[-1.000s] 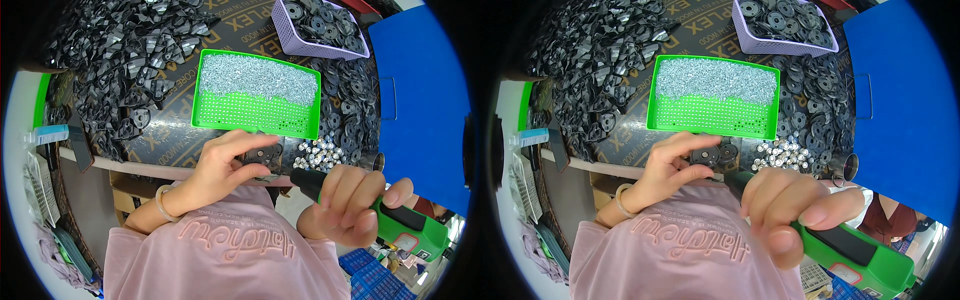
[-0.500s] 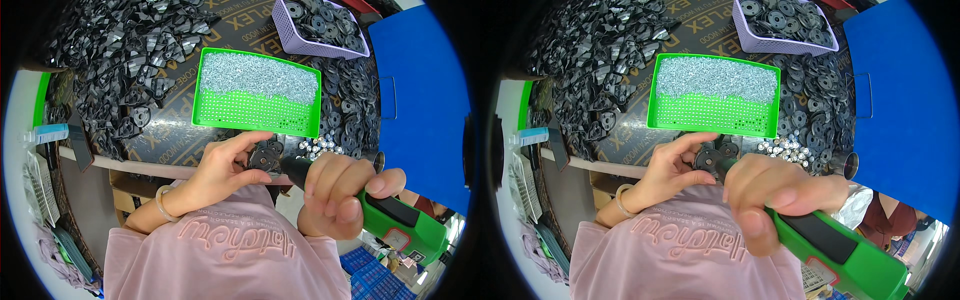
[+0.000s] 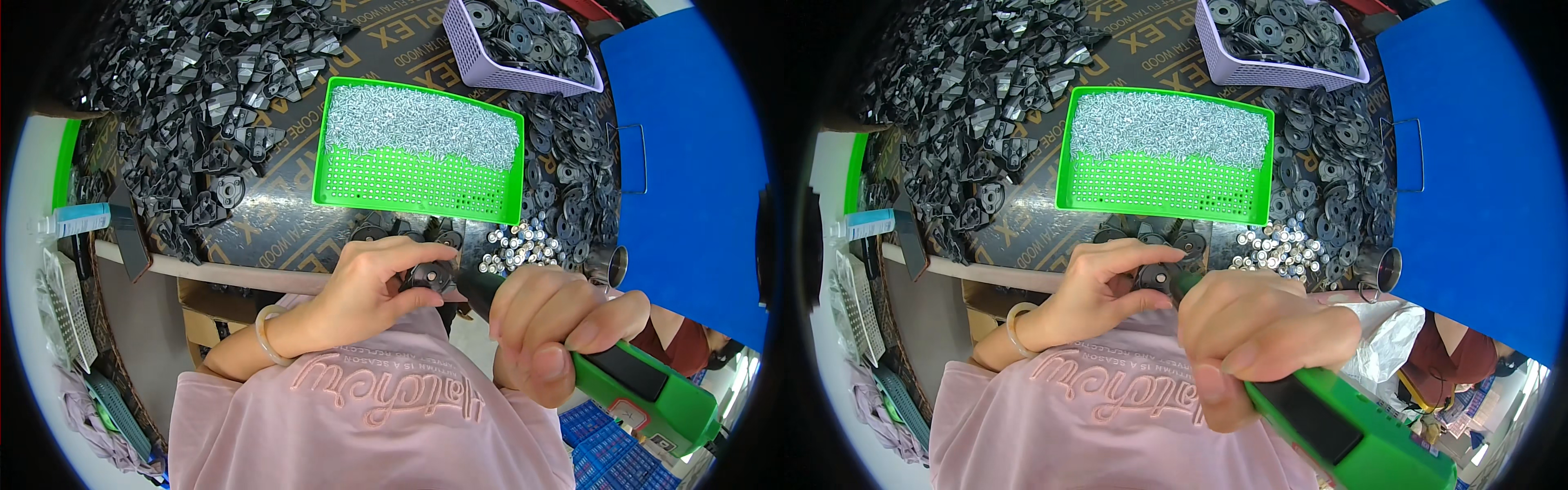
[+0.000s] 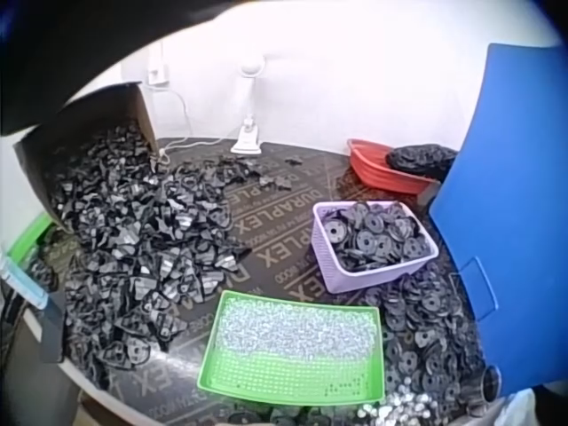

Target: The person is assembling small mechanical components by placing tiny metal pieces into a circular frame and securing them with an electric screwdriver.

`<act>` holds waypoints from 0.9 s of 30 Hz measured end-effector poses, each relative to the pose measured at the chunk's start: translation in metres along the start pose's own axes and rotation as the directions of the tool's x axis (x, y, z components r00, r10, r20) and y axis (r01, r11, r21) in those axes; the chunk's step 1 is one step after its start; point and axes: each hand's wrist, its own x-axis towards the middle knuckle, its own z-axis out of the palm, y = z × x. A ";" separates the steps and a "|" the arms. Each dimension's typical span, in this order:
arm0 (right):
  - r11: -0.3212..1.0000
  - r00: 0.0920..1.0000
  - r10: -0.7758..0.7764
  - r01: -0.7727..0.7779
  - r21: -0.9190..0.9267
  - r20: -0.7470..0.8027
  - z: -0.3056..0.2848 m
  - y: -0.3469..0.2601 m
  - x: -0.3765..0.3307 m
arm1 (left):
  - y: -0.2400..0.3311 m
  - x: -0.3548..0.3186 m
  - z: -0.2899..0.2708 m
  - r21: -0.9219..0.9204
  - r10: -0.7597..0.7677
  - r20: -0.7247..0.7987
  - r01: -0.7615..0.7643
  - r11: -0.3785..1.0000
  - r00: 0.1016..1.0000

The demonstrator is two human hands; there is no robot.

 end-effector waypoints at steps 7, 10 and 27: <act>1.000 0.982 -0.026 0.027 0.001 -0.186 -0.008 0.001 -0.003 | -0.004 0.001 -0.004 -0.100 -0.120 0.085 0.128 0.987 0.989; 0.993 0.947 -0.062 0.027 -0.115 -0.316 -0.034 0.018 -0.004 | -0.003 0.002 -0.005 -0.191 -0.172 0.110 0.191 0.963 0.979; 0.969 0.908 -0.108 0.006 -0.245 -0.406 -0.052 0.070 -0.008 | -0.012 0.000 -0.006 -0.375 -0.227 0.064 0.234 0.897 0.972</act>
